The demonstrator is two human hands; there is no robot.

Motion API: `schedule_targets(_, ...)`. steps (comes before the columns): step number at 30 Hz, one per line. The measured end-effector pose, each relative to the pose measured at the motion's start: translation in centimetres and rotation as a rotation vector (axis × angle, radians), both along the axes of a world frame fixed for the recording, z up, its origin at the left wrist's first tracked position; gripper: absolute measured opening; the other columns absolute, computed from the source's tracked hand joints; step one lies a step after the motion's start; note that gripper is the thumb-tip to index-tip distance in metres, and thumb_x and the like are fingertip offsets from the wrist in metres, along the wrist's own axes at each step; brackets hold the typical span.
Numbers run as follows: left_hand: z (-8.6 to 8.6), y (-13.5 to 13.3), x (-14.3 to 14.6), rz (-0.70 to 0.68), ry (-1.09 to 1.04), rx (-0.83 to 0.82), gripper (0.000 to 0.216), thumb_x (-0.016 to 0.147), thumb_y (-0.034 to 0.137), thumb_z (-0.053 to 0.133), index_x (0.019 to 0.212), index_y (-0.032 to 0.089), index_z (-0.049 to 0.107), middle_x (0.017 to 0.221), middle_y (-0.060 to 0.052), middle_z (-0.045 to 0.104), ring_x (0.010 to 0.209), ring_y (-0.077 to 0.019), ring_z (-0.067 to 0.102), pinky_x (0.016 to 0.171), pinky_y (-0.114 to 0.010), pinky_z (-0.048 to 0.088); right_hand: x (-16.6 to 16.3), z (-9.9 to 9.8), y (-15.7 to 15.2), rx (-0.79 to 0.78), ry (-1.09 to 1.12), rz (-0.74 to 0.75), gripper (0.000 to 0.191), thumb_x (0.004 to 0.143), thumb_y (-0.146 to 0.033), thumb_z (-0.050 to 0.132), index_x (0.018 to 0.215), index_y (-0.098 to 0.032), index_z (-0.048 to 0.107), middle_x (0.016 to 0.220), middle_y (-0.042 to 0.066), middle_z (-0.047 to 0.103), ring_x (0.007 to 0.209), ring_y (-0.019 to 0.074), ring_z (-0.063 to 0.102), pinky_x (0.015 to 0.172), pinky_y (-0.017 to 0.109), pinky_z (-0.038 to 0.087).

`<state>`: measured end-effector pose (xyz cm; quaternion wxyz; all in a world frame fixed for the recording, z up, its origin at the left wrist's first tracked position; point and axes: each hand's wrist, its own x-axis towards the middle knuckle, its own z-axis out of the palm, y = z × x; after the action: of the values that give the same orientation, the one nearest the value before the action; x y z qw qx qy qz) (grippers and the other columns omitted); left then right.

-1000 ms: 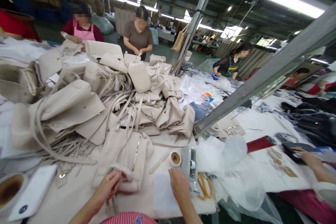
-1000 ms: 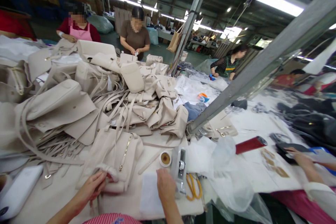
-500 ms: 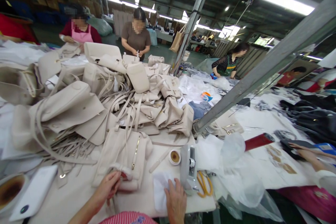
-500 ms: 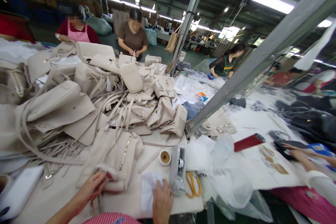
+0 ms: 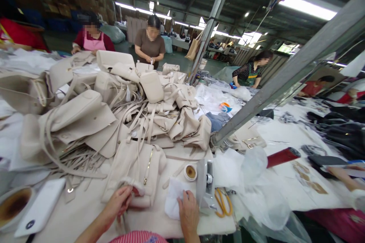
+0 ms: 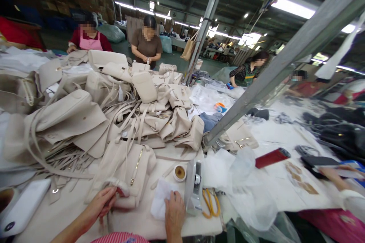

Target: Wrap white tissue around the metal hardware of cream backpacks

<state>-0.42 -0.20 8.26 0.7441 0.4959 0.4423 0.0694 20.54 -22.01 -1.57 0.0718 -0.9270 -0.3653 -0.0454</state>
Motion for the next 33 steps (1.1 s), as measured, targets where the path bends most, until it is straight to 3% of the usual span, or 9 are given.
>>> schedule_targets(4, 0.4, 0.0, 0.0, -0.004, 0.002, 0.004, 0.068, 0.058, 0.083, 0.057, 0.078, 0.018, 0.059, 0.042, 0.012, 0.034, 0.034, -0.0037, 0.016, 0.037, -0.022, 0.009, 0.6, 0.3, 1.0, 0.040, 0.003, 0.009, 0.021, 0.091, -0.021, 0.053, 0.105, -0.020, 0.069, 0.117, 0.011, 0.068, 0.094, 0.0260, 0.067, 0.077, 0.035, 0.050)
schedule_targets(11, 1.0, -0.2, 0.0, -0.003, -0.009, 0.011, 0.070, 0.055, 0.084, 0.057, 0.077, 0.017, 0.061, 0.041, 0.012, 0.032, 0.033, -0.0041, 0.016, 0.038, -0.023, 0.008, 0.8, -0.4, 0.2, 0.110, 0.003, 0.075, 0.027, 0.092, -0.011, 0.046, 0.094, -0.022, 0.071, 0.105, 0.007, 0.072, 0.094, 0.0213, 0.067, 0.083, 0.031, 0.048)
schedule_targets(18, 1.5, -0.3, -0.1, 0.000, -0.037, -0.003, 0.067, 0.059, 0.081, 0.058, 0.078, 0.017, 0.060, 0.043, 0.012, 0.035, 0.034, -0.0034, 0.016, 0.039, -0.023, 0.008, 1.1, -0.8, 0.0, 0.159, 0.007, 0.079, 0.028, 0.093, -0.019, 0.045, 0.108, -0.024, 0.069, 0.110, 0.008, 0.071, 0.095, 0.0230, 0.066, 0.081, 0.032, 0.048)
schedule_targets(24, 0.8, -0.2, -0.3, 0.001, -0.063, 0.010, 0.062, 0.067, 0.077, 0.057, 0.080, 0.016, 0.060, 0.043, 0.012, 0.033, 0.035, -0.0034, 0.016, 0.038, -0.022, 0.008, 0.8, 0.0, 0.4, 0.177, 0.030, 0.059, 0.021, 0.089, -0.014, 0.051, 0.087, -0.024, 0.069, 0.103, 0.006, 0.071, 0.092, 0.0228, 0.064, 0.077, 0.032, 0.045)
schedule_targets(33, 1.3, -0.5, 0.1, 0.059, -0.061, -0.042, 0.062, 0.061, 0.077, 0.062, 0.077, 0.017, 0.060, 0.044, 0.011, 0.039, 0.034, -0.0036, 0.022, 0.036, -0.020, 0.012, 0.9, 1.2, 0.5, 0.201, 0.054, 0.042, 0.013, 0.085, -0.012, 0.054, 0.084, -0.022, 0.063, 0.103, 0.006, 0.068, 0.090, 0.0245, 0.061, 0.075, 0.034, 0.040)
